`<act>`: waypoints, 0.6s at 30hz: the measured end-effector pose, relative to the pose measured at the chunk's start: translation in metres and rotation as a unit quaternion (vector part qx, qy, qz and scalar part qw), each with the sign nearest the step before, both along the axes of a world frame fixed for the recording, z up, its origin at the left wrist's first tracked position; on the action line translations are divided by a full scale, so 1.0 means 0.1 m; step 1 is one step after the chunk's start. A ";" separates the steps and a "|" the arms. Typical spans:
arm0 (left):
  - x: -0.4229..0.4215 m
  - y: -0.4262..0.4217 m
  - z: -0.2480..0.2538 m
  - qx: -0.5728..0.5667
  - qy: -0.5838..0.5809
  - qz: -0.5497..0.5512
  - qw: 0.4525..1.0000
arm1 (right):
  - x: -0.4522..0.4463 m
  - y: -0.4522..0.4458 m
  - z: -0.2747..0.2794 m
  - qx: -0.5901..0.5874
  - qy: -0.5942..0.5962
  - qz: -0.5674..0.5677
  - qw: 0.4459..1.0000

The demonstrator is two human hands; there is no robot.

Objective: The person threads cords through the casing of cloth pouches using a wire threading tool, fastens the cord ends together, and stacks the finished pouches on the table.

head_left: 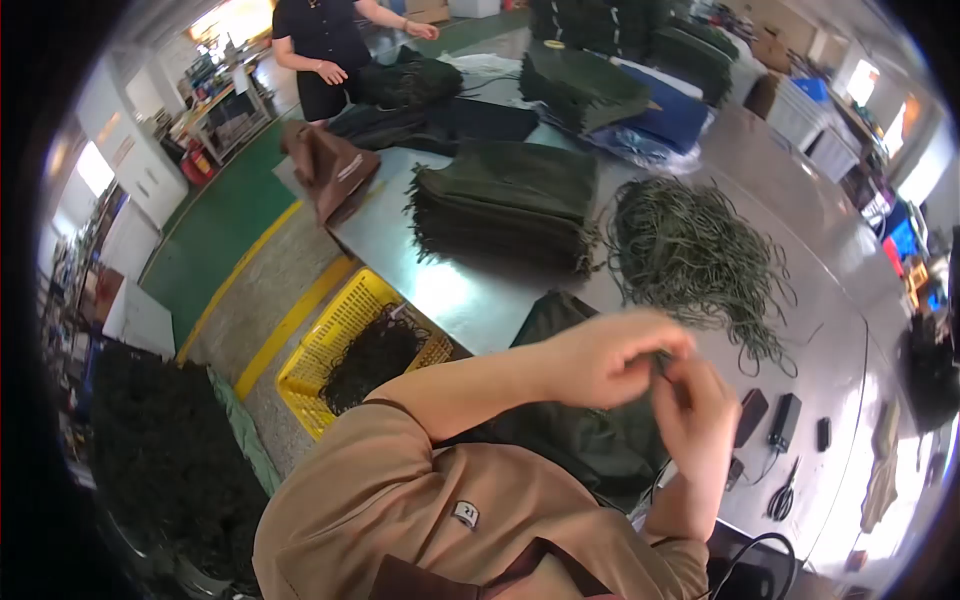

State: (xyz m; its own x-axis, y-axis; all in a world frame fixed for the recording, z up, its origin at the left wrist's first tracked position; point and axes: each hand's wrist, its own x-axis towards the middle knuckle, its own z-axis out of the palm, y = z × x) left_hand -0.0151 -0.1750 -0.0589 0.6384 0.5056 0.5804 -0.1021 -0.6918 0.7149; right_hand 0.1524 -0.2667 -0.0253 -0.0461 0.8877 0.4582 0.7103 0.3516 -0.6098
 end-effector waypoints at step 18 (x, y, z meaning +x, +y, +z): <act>-1.34 -0.64 0.25 -0.387 -0.253 -0.115 0.879 | -0.38 -0.18 -0.53 -0.086 0.423 0.255 0.865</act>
